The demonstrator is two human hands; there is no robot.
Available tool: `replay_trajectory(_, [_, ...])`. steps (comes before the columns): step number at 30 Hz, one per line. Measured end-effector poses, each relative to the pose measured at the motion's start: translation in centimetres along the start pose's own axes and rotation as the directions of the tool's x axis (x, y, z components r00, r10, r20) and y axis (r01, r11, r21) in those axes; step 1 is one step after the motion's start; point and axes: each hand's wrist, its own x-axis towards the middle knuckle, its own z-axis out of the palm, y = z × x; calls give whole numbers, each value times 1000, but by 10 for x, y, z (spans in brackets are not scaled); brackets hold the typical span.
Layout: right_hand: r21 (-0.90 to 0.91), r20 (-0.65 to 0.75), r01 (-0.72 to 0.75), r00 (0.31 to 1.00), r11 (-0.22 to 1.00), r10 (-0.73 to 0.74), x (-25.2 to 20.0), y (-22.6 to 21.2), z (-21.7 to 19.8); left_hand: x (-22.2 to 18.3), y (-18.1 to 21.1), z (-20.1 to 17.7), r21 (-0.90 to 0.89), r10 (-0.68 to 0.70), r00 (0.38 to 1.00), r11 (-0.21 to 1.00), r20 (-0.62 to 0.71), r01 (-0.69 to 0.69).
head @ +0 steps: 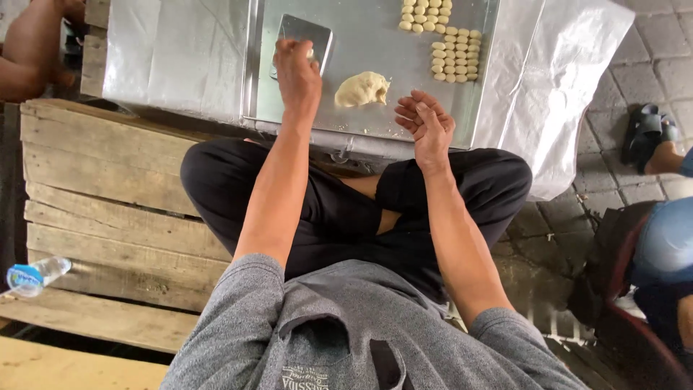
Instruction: The person sits cross-legged and repeatedly pinches off small pieces of dough from a larger lump, rolls them into balls between their palms, and places them in rows on a metal tray. A digital scale is present on the tray but not actively used during the clip.
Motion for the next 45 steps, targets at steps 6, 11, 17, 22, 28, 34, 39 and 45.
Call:
replay_trajectory(6, [99, -3, 39, 999, 994, -39, -14, 13, -24, 4, -3, -24, 45, -261, 961, 963, -87, 266])
replay_trajectory(11, [236, 30, 21, 999, 972, -29, -32, 20, -40, 10, -13, 15, 229, -140, 986, 966, 88, 117])
replay_trajectory(17, [99, 8, 64, 998, 993, -65, -44, 25, -32, -22, 10, 53, -222, -7, 998, 975, 58, 20])
replay_trajectory(22, [-296, 107, 178, 983, 939, -152, -77, 9, -18, -129, 86, -4, -332, 28, 971, 942, 236, 53])
replay_trajectory(28, [-567, 167, 204, 977, 798, -132, -108, 42, -29, -210, 73, -26, -418, -39, 943, 890, 330, 184])
replay_trajectory(34, [-396, 113, 23, 993, 918, 24, -156, 32, -24, -242, 91, -72, -552, -148, 850, 702, 505, 450])
replay_trajectory(39, [-250, 79, -66, 993, 966, 88, -180, 31, -29, -252, 105, -102, -638, -214, 739, 389, 639, 665])
replay_trajectory(45, [-296, 94, 29, 996, 955, -2, -216, 27, -36, -273, 113, -126, -538, -183, 581, 237, 793, 809])
